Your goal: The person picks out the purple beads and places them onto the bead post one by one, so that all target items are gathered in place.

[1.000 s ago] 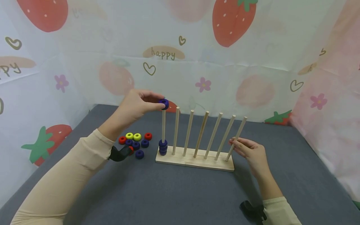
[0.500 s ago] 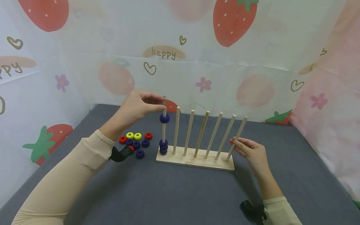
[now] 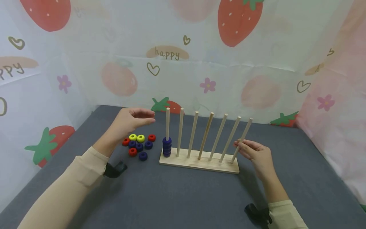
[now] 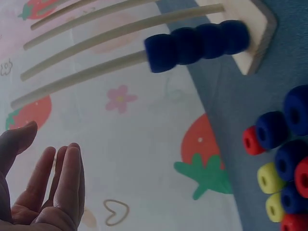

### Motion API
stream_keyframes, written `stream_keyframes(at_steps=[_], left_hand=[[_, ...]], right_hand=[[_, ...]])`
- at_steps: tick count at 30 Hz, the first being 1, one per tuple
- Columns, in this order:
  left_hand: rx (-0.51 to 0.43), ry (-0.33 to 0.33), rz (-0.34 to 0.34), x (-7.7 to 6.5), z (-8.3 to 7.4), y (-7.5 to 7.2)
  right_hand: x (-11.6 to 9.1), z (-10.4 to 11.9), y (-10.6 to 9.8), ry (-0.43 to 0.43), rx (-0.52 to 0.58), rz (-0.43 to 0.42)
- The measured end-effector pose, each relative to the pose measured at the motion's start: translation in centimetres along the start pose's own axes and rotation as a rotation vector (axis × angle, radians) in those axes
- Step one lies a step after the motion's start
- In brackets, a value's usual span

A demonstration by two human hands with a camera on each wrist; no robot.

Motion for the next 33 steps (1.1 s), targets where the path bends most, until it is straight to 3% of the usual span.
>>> stream_keyframes(at_steps=[12,26,33], left_hand=[[-0.03,-0.074,-0.032,-0.8,4.3,-0.7],[-0.049,-0.115,-0.017,-1.4,7.9,-0.2],[-0.037,-0.135,0.001,-1.8,8.9,0.2]], right_hand=[[0.1,0.1,-0.1,-0.006,0.008,0.003],[0.0,0.0,-0.1,0.007,-0.013,-0.003],[0.1,-0.1,-0.1,0.0,-0.022,-0.002]])
Point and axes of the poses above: each hand's wrist, its own x-axis towards the middle knuckle, its own y-axis out of the palm, z = x × y, the point moved 10 cm from there along x, towards the middle knuckle, and after that the axes turned 6 degrees about -x, right-handed, at the moved point
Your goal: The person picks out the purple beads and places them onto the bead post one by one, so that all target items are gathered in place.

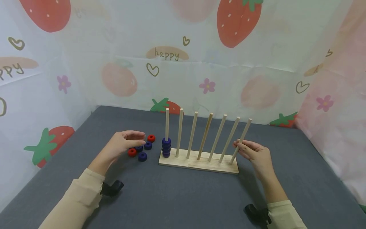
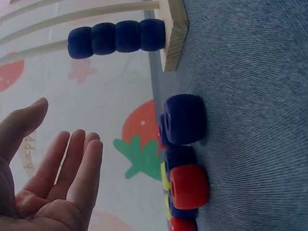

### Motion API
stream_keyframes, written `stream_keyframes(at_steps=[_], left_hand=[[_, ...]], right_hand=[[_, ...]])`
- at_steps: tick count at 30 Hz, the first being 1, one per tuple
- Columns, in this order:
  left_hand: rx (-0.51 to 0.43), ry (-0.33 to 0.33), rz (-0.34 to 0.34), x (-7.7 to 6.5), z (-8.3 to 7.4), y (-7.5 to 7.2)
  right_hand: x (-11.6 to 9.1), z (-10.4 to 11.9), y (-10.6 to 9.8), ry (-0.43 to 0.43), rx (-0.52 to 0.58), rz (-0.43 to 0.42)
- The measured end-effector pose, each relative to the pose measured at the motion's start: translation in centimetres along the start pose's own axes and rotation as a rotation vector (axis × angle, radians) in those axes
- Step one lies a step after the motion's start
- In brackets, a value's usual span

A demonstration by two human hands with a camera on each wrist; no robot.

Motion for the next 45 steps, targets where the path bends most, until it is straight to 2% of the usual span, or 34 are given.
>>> stream_keyframes(at_steps=[21,45], left_hand=[[0.011,-0.029,0.048,0.7,2.3,0.9],[0.2,-0.02,0.122,0.9,3.3,2.0]], right_hand=[[-0.2,0.0,0.1,0.018,0.015,-0.007],[-0.1,0.2,0.1,0.013,0.02,0.001]])
Point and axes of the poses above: each hand's wrist, its own x-axis towards the middle knuckle, its own y-axis out of the palm, z = x × y, the point moved 10 cm from there along x, towards the middle knuckle, and after that the axes turned 6 degrees about -x, right-handed, at the moved point
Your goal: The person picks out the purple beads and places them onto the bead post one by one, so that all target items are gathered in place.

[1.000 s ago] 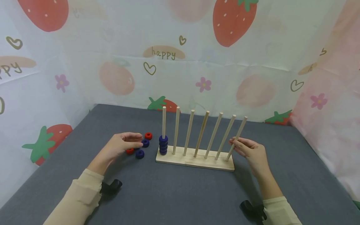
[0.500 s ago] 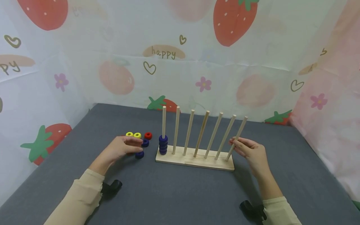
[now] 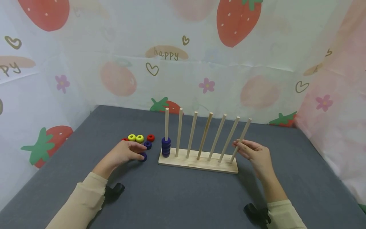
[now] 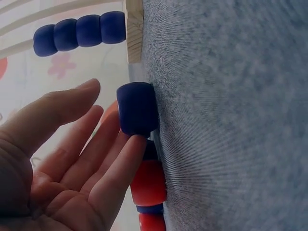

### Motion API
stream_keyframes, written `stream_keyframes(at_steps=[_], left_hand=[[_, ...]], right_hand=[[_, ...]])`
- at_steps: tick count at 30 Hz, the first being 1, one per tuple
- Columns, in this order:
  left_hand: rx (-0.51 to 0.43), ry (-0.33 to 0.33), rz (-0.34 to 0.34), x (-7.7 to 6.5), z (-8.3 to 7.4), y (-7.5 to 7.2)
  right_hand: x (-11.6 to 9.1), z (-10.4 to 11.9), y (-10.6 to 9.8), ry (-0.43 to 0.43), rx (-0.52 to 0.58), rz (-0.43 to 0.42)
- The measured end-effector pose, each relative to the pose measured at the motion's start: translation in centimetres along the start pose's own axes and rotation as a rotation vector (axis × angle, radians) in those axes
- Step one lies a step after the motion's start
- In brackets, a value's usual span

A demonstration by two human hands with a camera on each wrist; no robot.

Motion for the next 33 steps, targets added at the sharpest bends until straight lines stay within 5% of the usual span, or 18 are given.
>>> stream_keyframes(at_steps=[19,33], left_hand=[[0.079,-0.001,0.068,-0.45,-0.35,0.9],[0.091,-0.026,0.041,-0.52,-0.21,0.51]], right_hand=[[-0.04,0.04,-0.03,-0.007,-0.014,-0.005],[0.12,-0.1,-0.14,-0.011,-0.003,-0.006]])
Point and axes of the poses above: each hand's wrist, its own x-axis towards the middle knuckle, its own y-axis out of the palm, z = x × y, the point moved 10 cm from there along x, towards the middle knuckle, and after that the axes turned 6 degrees about -x, right-handed, at the moved point
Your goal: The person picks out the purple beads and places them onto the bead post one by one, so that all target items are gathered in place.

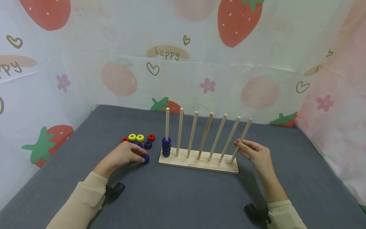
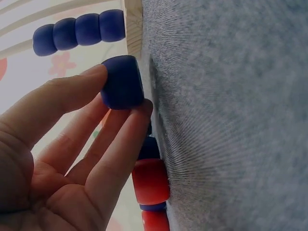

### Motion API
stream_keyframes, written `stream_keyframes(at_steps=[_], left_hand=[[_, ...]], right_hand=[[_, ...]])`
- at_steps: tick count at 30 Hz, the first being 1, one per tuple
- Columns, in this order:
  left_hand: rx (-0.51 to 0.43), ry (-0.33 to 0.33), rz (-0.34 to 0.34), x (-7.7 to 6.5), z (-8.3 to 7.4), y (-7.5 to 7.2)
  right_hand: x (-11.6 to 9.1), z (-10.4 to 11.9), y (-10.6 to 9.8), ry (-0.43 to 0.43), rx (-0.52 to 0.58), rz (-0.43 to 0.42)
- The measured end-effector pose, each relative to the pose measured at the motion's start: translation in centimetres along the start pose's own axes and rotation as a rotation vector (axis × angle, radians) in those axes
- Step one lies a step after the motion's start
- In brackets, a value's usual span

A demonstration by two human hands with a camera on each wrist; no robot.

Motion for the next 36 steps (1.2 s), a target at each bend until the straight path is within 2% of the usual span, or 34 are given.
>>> stream_keyframes(at_steps=[9,15,26,32,36], left_hand=[[-0.012,0.008,-0.067,-0.1,-0.4,-1.1],[-0.055,0.019,-0.117,-0.5,-1.1,-1.8],[-0.098,0.023,-0.155,-0.7,-1.9,-2.5],[-0.142,0.022,-0.182,-0.9,-2.6,-3.3],[-0.138,0.022,-0.198,-1.1,-3.3,-3.9]], right_hand=[[-0.1,0.0,0.0,-0.006,-0.001,-0.001],[-0.1,0.1,0.1,-0.004,-0.009,0.003],[-0.1,-0.1,-0.1,0.002,-0.019,-0.006],[-0.2,0.1,0.0,0.008,-0.007,-0.001],[-0.3,0.2,0.2,0.012,-0.004,0.007]])
Point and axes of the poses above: each hand's wrist, its own x-axis towards the middle knuckle, its own y-axis out of the palm, z = x × y, the point moved 10 cm from there along x, towards the middle knuckle, and after that the axes turned 6 degrees about -x, right-handed, at the moved point
